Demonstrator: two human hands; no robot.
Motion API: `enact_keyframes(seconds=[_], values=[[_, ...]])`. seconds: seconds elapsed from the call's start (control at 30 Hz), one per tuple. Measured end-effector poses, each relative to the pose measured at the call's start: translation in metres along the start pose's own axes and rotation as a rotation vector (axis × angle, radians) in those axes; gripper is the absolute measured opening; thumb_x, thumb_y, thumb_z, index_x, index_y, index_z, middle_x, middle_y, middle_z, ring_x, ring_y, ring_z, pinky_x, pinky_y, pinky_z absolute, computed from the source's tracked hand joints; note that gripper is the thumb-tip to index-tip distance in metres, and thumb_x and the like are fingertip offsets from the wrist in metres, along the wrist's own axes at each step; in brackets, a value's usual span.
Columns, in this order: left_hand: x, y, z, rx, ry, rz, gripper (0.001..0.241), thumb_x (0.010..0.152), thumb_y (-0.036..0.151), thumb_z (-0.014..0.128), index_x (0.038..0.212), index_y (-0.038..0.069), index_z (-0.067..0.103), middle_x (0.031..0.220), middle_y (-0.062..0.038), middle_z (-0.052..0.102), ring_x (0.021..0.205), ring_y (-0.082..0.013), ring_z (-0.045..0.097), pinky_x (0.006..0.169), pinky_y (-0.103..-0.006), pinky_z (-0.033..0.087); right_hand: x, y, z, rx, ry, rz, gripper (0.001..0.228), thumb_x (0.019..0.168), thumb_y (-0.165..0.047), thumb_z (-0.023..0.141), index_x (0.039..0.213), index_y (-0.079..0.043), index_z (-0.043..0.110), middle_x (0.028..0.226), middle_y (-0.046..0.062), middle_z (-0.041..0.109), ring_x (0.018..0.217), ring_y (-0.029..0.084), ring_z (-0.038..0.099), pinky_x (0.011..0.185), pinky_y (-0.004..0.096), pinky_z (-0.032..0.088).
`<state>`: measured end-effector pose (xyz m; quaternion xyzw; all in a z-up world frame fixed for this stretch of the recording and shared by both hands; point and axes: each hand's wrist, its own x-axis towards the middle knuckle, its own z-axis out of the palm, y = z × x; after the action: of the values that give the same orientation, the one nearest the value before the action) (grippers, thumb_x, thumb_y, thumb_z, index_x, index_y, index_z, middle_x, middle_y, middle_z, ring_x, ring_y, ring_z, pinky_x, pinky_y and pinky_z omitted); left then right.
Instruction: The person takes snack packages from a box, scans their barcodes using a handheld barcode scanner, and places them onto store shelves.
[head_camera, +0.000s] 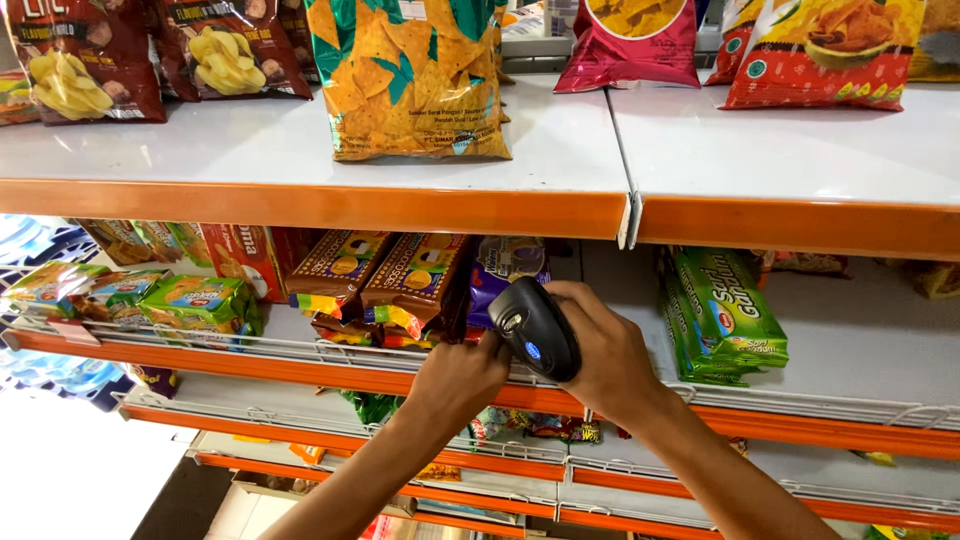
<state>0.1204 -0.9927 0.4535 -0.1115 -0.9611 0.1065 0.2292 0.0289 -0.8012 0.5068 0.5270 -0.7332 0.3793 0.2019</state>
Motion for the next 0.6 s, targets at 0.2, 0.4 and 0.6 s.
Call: enact_keyframes(seconds=[0.2,0.4,0.6], values=[[-0.022,0.006,-0.009,-0.074,0.147,-0.066,0.011,0.079,0.007,0.069,0.088,0.002,0.066,0.081,-0.009,0.065,0.072,-0.0234,0.072,0.051,-0.0364,0.057,-0.004,-0.013,-0.001,0.051,-0.018,-0.083,0.053,0.064,-0.011,0.092,0.110,-0.002,0.068,0.121,0.009,0.065,0.088,0.022,0.075,0.076,0.031,0.062],[-0.031,0.015,-0.016,-0.348,0.280,-0.302,0.010,0.091,0.013,0.070,0.096,0.005,0.065,0.081,-0.007,0.068,0.065,-0.0238,0.071,0.052,-0.0355,0.056,-0.004,-0.014,0.005,-0.073,0.011,-0.114,0.057,0.061,-0.019,0.094,0.107,0.001,0.068,0.123,0.011,0.066,0.084,0.023,0.073,0.075,0.036,0.060],[-0.040,0.047,0.013,-0.643,0.494,-0.398,0.016,0.088,0.011,0.072,0.102,0.004,0.070,0.081,-0.006,0.071,0.067,-0.0182,0.073,0.053,-0.0302,0.055,-0.041,-0.010,-0.014,-0.075,0.080,-0.109,0.051,0.070,-0.017,0.088,0.111,0.003,0.066,0.126,0.019,0.064,0.085,0.028,0.071,0.078,0.041,0.057]])
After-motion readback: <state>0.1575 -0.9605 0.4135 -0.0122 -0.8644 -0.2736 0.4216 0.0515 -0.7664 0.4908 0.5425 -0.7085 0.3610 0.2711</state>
